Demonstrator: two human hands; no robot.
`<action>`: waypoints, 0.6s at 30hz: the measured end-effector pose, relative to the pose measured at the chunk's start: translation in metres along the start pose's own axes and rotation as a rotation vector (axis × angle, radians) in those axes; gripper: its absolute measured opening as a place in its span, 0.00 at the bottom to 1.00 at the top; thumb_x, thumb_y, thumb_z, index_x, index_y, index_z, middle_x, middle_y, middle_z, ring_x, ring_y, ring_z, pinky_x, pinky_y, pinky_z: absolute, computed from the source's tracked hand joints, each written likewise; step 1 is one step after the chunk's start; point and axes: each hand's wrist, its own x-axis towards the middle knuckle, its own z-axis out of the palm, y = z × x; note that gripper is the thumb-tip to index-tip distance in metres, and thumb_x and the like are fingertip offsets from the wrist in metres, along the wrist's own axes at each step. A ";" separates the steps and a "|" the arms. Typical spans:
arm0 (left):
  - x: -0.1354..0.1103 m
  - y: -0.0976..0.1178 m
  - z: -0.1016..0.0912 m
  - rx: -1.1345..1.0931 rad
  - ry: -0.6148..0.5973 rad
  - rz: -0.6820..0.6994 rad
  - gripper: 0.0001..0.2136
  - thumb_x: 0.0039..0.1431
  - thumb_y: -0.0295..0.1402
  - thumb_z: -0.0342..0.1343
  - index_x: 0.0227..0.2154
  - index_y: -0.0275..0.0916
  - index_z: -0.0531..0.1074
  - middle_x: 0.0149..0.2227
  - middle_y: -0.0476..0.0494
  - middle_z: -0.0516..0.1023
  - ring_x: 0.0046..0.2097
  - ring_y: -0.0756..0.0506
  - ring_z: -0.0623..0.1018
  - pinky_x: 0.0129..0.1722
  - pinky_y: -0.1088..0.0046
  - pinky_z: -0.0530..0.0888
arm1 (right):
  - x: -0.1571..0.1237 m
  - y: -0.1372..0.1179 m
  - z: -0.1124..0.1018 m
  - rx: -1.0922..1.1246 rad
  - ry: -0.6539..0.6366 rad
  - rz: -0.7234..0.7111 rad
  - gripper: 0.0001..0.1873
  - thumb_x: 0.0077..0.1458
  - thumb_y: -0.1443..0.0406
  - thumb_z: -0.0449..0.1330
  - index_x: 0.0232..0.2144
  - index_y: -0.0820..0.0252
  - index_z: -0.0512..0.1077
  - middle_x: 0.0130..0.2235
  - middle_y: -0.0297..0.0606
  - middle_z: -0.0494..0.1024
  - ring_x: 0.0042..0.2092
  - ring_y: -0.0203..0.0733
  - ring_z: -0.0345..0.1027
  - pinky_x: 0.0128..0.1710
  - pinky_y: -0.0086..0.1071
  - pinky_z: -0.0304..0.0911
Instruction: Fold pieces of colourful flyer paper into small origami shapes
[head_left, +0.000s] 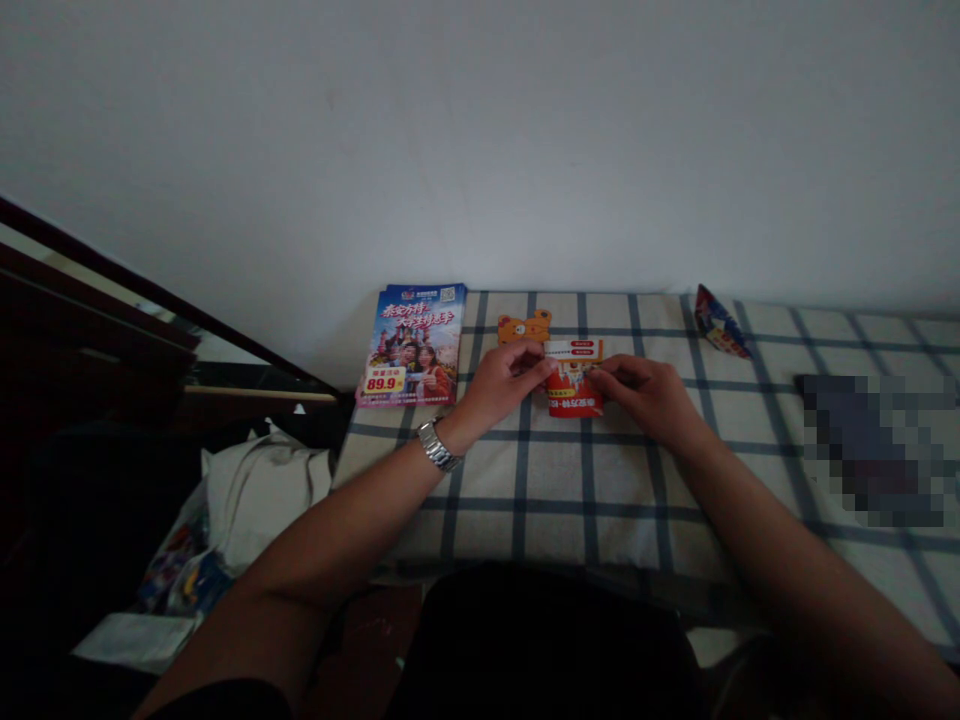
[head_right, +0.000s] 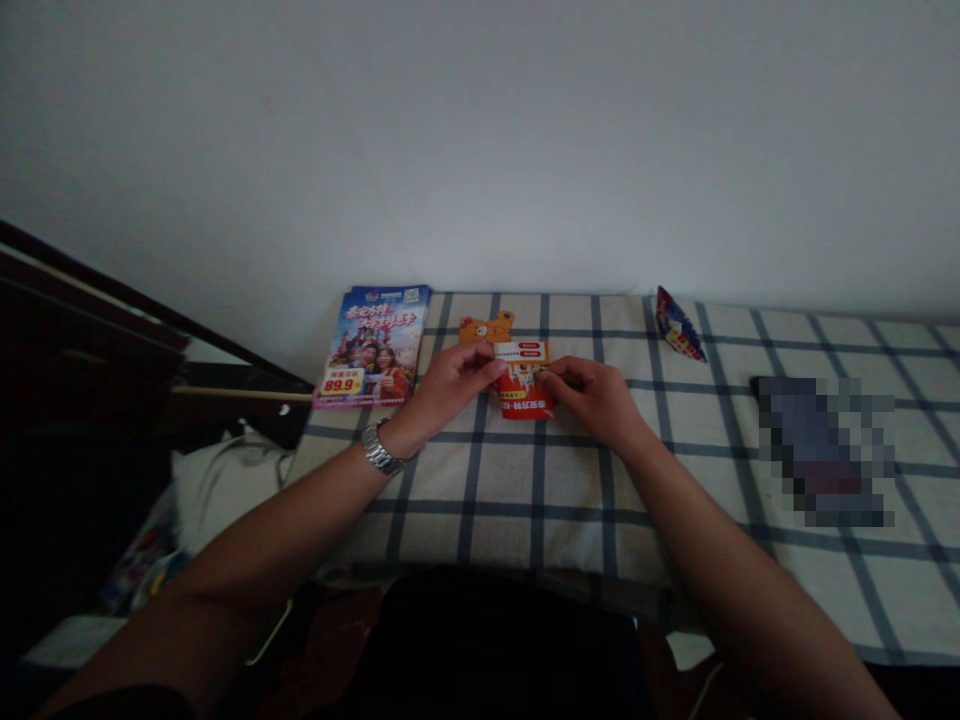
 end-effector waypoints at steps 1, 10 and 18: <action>0.000 0.000 0.000 -0.003 -0.006 -0.001 0.19 0.66 0.52 0.64 0.39 0.38 0.75 0.37 0.45 0.80 0.38 0.47 0.81 0.38 0.71 0.80 | 0.000 0.000 0.000 -0.002 0.001 0.000 0.26 0.57 0.40 0.68 0.35 0.56 0.81 0.34 0.41 0.86 0.33 0.47 0.79 0.32 0.37 0.73; 0.000 0.001 0.001 0.013 0.017 0.011 0.18 0.66 0.50 0.65 0.39 0.38 0.76 0.37 0.44 0.81 0.37 0.47 0.81 0.38 0.71 0.80 | 0.001 -0.002 0.000 -0.020 0.014 0.018 0.26 0.57 0.40 0.68 0.33 0.57 0.82 0.33 0.42 0.86 0.33 0.46 0.79 0.33 0.37 0.74; -0.001 0.000 0.000 0.011 0.011 -0.005 0.19 0.66 0.52 0.65 0.40 0.37 0.77 0.38 0.43 0.83 0.38 0.47 0.83 0.39 0.71 0.81 | 0.001 0.000 -0.001 -0.003 0.018 0.016 0.26 0.56 0.40 0.69 0.34 0.56 0.83 0.35 0.42 0.87 0.35 0.48 0.80 0.34 0.38 0.76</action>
